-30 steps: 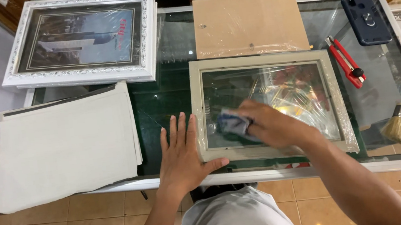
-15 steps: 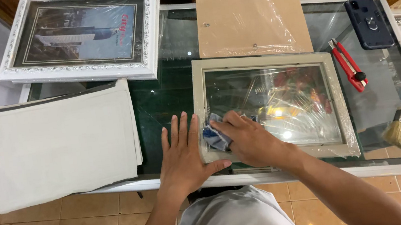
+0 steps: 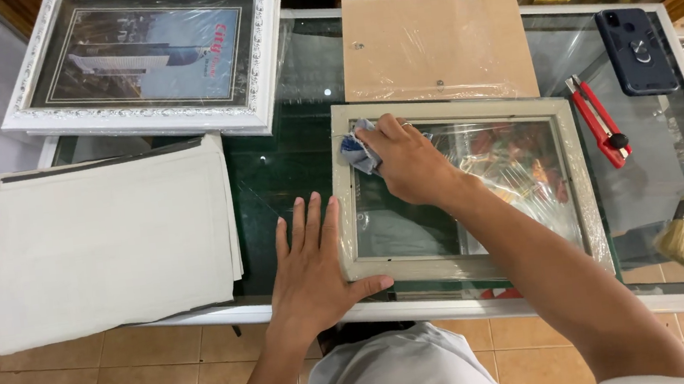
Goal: Clean picture frame glass and assemble a photo into a frame by securing it with tape and a backing board.
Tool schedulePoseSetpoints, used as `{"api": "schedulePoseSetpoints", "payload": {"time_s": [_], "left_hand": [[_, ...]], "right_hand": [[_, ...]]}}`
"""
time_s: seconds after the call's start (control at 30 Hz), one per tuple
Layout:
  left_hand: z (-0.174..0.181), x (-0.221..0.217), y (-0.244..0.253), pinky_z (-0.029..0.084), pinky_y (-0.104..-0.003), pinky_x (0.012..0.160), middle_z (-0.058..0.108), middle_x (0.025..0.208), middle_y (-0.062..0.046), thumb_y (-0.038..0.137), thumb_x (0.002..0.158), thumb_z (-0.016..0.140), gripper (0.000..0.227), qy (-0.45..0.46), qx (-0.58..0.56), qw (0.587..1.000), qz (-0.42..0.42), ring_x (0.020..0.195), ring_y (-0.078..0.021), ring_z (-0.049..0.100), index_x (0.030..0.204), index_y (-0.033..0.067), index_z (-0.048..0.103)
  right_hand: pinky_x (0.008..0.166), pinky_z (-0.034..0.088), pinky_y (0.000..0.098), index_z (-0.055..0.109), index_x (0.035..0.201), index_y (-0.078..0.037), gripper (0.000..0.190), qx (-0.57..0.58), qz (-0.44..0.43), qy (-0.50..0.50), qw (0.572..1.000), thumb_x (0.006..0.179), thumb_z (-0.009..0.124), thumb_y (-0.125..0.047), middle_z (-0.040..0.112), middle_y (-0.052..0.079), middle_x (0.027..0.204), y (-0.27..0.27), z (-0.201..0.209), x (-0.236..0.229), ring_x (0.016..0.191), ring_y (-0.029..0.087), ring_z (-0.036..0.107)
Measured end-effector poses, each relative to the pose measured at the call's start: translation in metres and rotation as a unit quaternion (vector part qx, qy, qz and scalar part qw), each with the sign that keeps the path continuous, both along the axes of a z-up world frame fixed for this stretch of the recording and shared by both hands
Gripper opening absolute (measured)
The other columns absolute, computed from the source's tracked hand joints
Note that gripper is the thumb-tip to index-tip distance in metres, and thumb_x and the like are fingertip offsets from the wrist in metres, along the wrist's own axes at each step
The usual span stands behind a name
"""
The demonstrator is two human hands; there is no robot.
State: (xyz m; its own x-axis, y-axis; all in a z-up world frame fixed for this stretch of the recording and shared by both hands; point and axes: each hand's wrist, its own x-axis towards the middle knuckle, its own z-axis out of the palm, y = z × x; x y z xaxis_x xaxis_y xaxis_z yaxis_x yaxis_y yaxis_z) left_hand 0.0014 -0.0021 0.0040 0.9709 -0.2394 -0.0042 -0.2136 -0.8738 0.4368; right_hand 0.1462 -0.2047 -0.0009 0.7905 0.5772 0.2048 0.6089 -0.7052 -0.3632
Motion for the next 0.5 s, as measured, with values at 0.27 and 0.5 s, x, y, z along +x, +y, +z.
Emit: {"api": "schedulePoseSetpoints", "payload": {"time_s": [0.27, 0.5], "left_hand": [[-0.001, -0.001, -0.001, 0.001, -0.058, 0.12, 0.017, 0.164, -0.023, 0.092, 0.064, 0.063, 0.138, 0.004, 0.009, 1.0, -0.002, 0.154, -0.0389, 0.004, 0.158, 0.0022, 0.016], [-0.003, -0.001, -0.001, 0.001, -0.057, 0.12, 0.015, 0.164, -0.022, 0.093, 0.064, 0.061, 0.138, 0.013, 0.028, 1.0, 0.001, 0.153, -0.0371, 0.003, 0.158, 0.0036, 0.014]], "right_hand": [[0.095, 0.047, 0.0478, 0.052, 0.141, 0.001, 0.063, 0.013, 0.072, 0.038, 0.997, 0.079, 0.065, 0.001, 0.052, 0.019, 0.118, -0.006, 0.026, -0.062, 0.108, 0.042, 0.057], [0.09, 0.05, 0.0449, 0.054, 0.142, -0.003, 0.066, 0.017, 0.08, 0.169, 0.982, 0.077, 0.064, 0.002, 0.055, 0.015, 0.116, -0.012, 0.039, -0.109, 0.107, 0.035, 0.06]]}}
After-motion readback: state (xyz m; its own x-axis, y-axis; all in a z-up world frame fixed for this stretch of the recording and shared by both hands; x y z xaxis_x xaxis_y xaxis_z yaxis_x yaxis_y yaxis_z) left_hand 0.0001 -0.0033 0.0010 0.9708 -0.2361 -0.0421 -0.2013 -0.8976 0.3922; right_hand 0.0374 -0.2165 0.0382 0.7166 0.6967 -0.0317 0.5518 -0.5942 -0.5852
